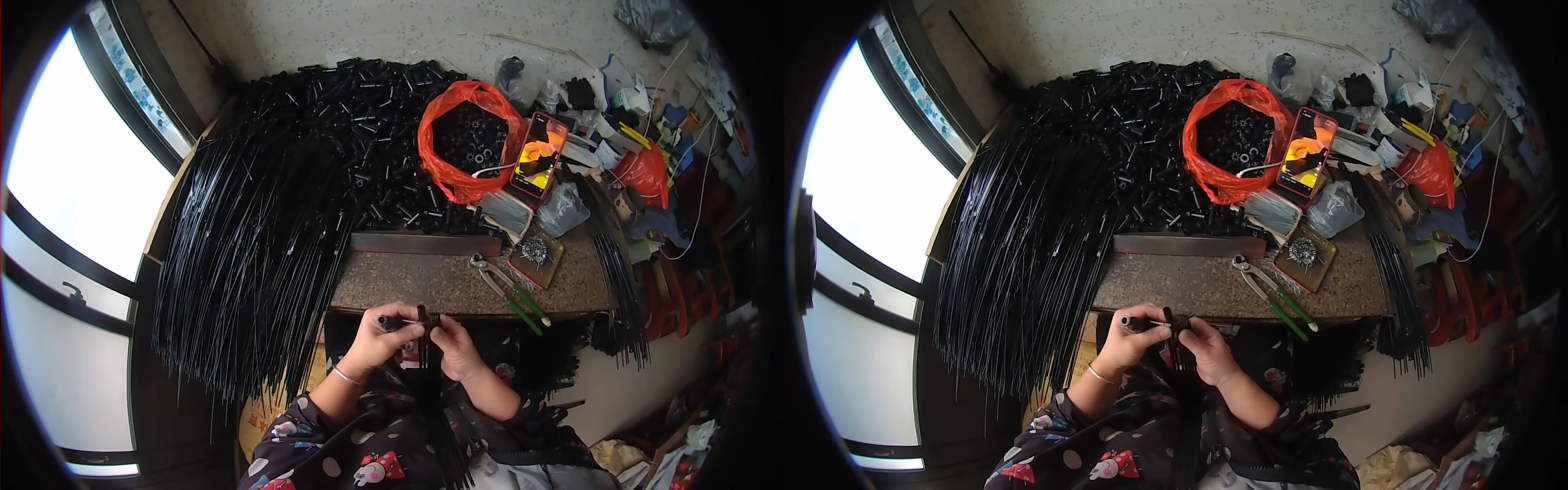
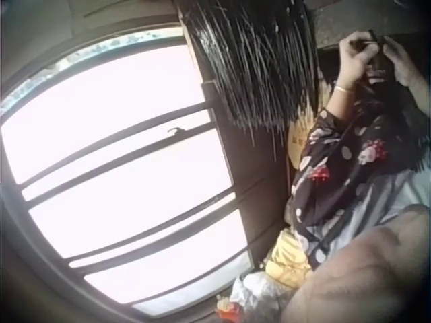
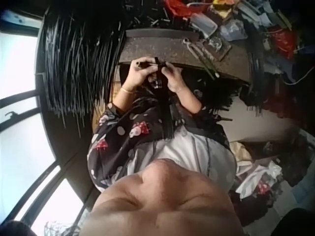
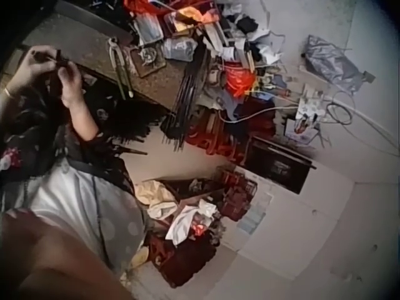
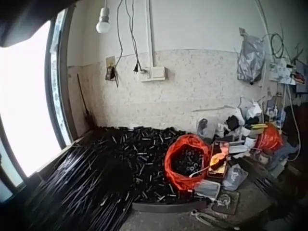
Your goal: Measuring, cutting, and assembling bundles of black electrical cables at a workbench.
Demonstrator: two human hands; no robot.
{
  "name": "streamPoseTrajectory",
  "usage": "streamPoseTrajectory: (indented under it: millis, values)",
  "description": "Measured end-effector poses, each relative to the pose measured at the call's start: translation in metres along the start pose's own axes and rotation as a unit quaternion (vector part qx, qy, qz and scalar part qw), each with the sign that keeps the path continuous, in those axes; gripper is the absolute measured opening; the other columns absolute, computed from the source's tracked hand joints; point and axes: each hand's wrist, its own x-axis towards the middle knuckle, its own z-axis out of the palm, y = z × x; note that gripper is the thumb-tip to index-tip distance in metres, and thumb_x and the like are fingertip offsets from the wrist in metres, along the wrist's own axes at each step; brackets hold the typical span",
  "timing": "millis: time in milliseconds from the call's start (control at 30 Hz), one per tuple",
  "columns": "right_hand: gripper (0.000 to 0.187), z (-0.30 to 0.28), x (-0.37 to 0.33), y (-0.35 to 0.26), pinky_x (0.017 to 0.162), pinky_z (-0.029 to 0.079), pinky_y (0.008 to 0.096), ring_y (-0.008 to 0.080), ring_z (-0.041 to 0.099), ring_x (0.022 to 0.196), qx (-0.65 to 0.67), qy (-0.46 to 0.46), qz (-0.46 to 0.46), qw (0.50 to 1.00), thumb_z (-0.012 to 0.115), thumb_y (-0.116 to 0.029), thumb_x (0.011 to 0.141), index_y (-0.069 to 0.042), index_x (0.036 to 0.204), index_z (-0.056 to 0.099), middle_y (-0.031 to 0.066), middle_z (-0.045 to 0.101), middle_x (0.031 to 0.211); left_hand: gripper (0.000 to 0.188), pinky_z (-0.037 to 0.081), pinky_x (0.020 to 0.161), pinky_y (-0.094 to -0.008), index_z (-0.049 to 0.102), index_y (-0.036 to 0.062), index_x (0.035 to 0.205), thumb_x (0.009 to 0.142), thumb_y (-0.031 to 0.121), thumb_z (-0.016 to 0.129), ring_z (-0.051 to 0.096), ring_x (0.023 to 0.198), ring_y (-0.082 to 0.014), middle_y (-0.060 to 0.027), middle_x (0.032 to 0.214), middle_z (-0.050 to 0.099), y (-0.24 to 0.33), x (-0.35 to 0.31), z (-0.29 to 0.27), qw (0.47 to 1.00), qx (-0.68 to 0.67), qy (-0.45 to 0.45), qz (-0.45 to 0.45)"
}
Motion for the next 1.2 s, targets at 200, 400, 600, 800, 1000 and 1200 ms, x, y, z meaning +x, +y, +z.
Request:
streamPoseTrajectory:
  millis: [200,400,600,800,1000,1200]
  values:
    - [0.025,0.002,-0.006,-0.007,0.074,0.052,0.0342,0.0219,0.063,0.082,0.055,-0.091,0.115,0.988,0.054,-0.021,0.09,-0.001,0.105,0.051,0.0119,0.063,0.089,0.016,0.048,0.059,-0.0288,0.062,-0.004,0.088,0.073,0.001,0.069,0.059,0.065,-0.019,-0.0095,0.077,0.061,0.012,-0.006,-0.011,0.99,-0.066,-0.037,-0.118]
    - [0.018,-0.011,0.004,-0.007,0.074,0.052,0.0371,0.0249,0.063,0.079,0.191,-0.195,0.253,0.928,0.059,-0.017,0.086,-0.001,0.095,0.057,0.0147,0.063,0.087,0.017,0.044,0.066,-0.0292,0.064,-0.002,0.076,0.066,0.007,0.076,0.057,0.07,-0.0182,-0.0086,0.075,0.061,0.013,0.007,-0.025,0.992,0.0,-0.124,-0.013]
    - [0.021,-0.003,-0.011,-0.01,0.075,0.051,0.0381,0.0256,0.063,0.077,0.119,-0.122,0.141,0.975,0.062,-0.017,0.083,-0.001,0.096,0.058,0.0152,0.063,0.088,0.015,0.046,0.067,-0.0286,0.062,-0.0011,0.074,0.067,0.005,0.074,0.057,0.073,-0.0177,-0.0081,0.077,0.06,0.005,0.011,-0.029,0.98,-0.069,-0.183,-0.03]
    - [0.02,-0.002,-0.004,-0.014,0.071,0.051,0.0358,0.0223,0.062,0.074,0.136,-0.183,0.209,0.951,0.062,-0.019,0.084,-0.001,0.093,0.058,0.0132,0.064,0.087,0.014,0.047,0.068,-0.0289,0.063,-0.0012,0.077,0.069,0.004,0.073,0.059,0.076,-0.0177,-0.0087,0.082,0.061,-0.003,0.012,-0.03,0.962,-0.132,-0.236,-0.032]
    - [0.02,-0.001,-0.012,-0.006,0.075,0.049,0.0318,0.0179,0.06,0.078,0.049,-0.115,0.093,0.988,0.061,-0.02,0.085,-0.004,0.096,0.056,0.0081,0.062,0.084,0.049,0.042,0.089,-0.0344,0.061,-0.0013,0.107,0.077,0.038,0.067,0.056,0.101,-0.0235,-0.0115,0.108,0.06,0.034,0.03,-0.03,0.972,0.111,-0.202,-0.044]
    - [0.02,0.012,-0.022,-0.009,0.069,0.049,0.0287,0.0143,0.058,0.076,0.013,-0.013,0.053,0.998,0.059,-0.021,0.086,-0.005,0.096,0.054,0.0062,0.061,0.085,0.057,0.033,0.099,-0.0352,0.048,0.0002,0.125,0.091,0.046,0.042,0.043,0.12,-0.0258,-0.0151,0.13,0.046,0.042,0.041,0.015,0.959,0.143,-0.246,-0.001]
